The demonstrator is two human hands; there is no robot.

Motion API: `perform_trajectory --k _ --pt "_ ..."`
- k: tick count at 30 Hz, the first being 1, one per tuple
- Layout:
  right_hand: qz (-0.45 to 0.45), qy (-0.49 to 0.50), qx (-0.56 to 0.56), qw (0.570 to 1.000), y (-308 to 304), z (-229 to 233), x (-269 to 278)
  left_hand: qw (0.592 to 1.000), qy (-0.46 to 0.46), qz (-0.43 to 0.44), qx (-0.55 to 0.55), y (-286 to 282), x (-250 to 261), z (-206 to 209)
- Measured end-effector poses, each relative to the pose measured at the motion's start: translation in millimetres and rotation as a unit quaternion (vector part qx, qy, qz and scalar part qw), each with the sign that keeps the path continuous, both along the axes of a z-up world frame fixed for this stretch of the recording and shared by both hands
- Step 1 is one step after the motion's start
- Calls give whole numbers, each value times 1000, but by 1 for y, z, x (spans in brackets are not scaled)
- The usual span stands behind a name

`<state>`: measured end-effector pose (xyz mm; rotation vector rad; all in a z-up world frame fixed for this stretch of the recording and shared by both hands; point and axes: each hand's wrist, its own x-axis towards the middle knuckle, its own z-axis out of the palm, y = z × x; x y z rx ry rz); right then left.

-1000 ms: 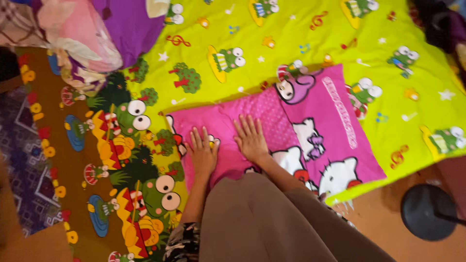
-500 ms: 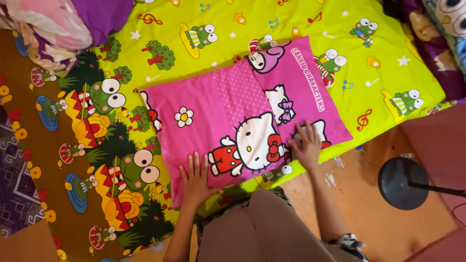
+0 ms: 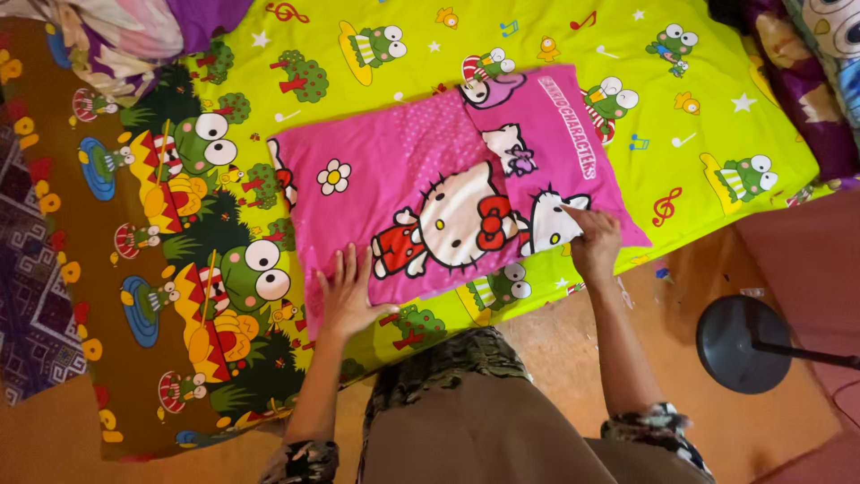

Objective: The person folds a blue owl-patterned pillow and a pink Hello Kitty pillow on a bed. They smooth the fabric, fold the sides inward, and flip the pillows to align the edges neatly.

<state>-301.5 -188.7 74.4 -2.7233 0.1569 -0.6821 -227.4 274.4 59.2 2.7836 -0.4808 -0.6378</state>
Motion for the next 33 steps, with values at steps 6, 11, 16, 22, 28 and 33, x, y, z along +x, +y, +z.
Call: perform_trajectory --k 6,11,16,22,28,33 --pt "37 -48 -70 996 53 90 -28 979 -183 43 -78 20 -33 -36" --pt "78 -67 -27 994 46 143 -72 991 -91 13 -101 74 -44 57" --pt "53 -146 -90 984 4 200 -84 939 -309 -95 -113 89 -49 242" --pt "61 -103 -136 983 -27 241 19 929 -349 -119 -24 77 63 328" --pt "70 -91 -121 986 -32 142 166 910 -402 -100 21 29 213 162" --pt "23 -23 -75 997 -4 -43 216 949 -312 -20 -27 -22 192 12"
